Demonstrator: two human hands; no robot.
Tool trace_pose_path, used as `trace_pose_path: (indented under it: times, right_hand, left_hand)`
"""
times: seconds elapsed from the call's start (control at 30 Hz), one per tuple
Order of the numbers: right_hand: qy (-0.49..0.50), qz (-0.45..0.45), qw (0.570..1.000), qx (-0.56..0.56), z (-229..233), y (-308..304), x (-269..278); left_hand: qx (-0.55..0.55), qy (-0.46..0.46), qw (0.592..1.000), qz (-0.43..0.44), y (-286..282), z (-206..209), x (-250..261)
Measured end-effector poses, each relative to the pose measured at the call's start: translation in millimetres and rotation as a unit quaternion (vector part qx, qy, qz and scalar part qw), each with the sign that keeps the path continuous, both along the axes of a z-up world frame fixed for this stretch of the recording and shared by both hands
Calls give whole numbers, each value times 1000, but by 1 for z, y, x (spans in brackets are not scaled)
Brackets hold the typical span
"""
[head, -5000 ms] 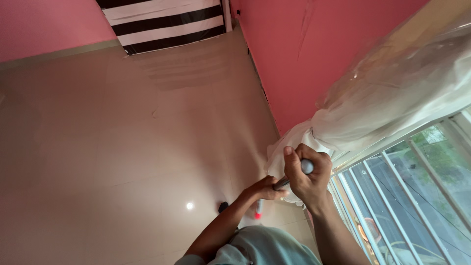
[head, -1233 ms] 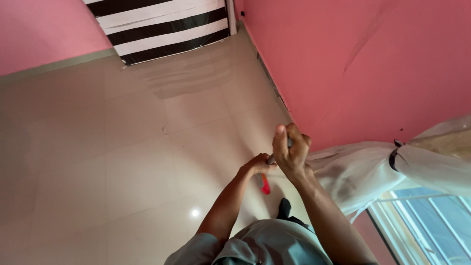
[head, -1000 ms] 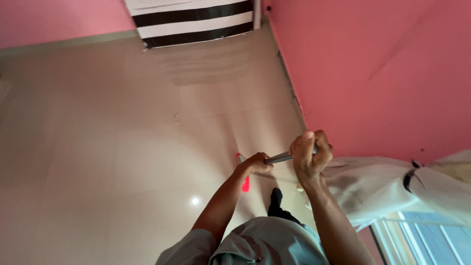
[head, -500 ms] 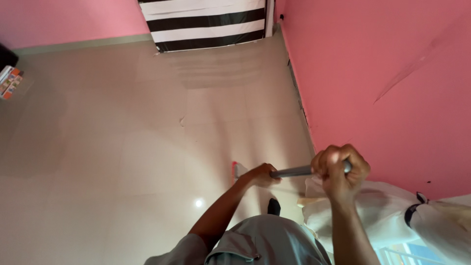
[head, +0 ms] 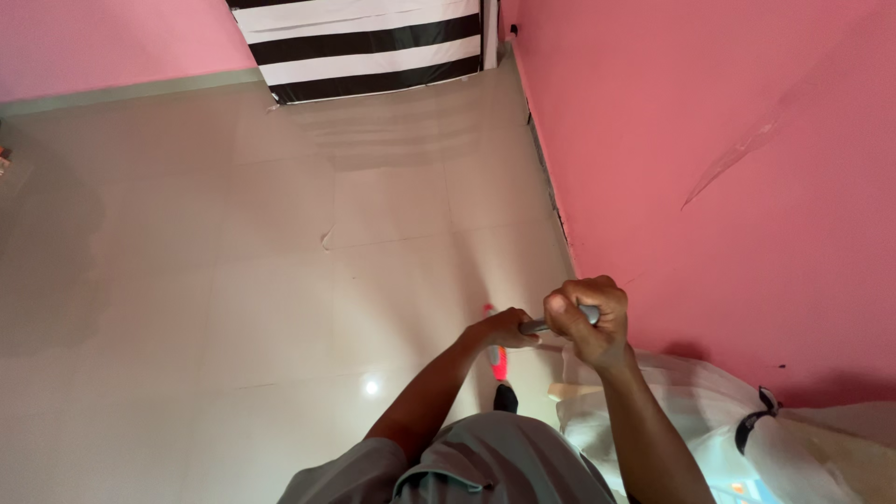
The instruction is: The person cleans the floor using a squeegee, moving it across the surface and into corners while navigating around items.
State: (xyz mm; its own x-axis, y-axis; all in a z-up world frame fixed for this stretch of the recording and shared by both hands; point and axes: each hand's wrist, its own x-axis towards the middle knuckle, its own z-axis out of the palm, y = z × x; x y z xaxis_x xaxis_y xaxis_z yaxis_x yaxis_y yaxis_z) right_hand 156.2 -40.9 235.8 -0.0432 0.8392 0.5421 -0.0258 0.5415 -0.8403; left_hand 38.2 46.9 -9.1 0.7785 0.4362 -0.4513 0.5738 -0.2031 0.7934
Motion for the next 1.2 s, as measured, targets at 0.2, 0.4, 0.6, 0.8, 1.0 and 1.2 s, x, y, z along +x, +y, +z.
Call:
trace_pose_path:
  times: [0.2,0.4,0.6,0.8,1.0,1.2]
  right_hand:
    - [72,-3,997,13,-30,22,15]
    - [124,-20,992,16,-58,36,26]
    - [182,-49,982,5,-47,36,65]
    - [107,-32,994,-9,21,55,89]
    - [-116,30,991,-65,46,104,52]
    - [-146,71,985,-65,14,137,31]
  left_hand:
    - [8,56,998,40,31,2,-20]
    - [43,49,994,91,47,30,-30]
    - [138,-64,974,166,41,35,-2]
    - [110,-179,959,192,30,9,48]
    - [-17,-210,971,113,55,13,83]
    - [-118,-312,941,55,97,0,79]
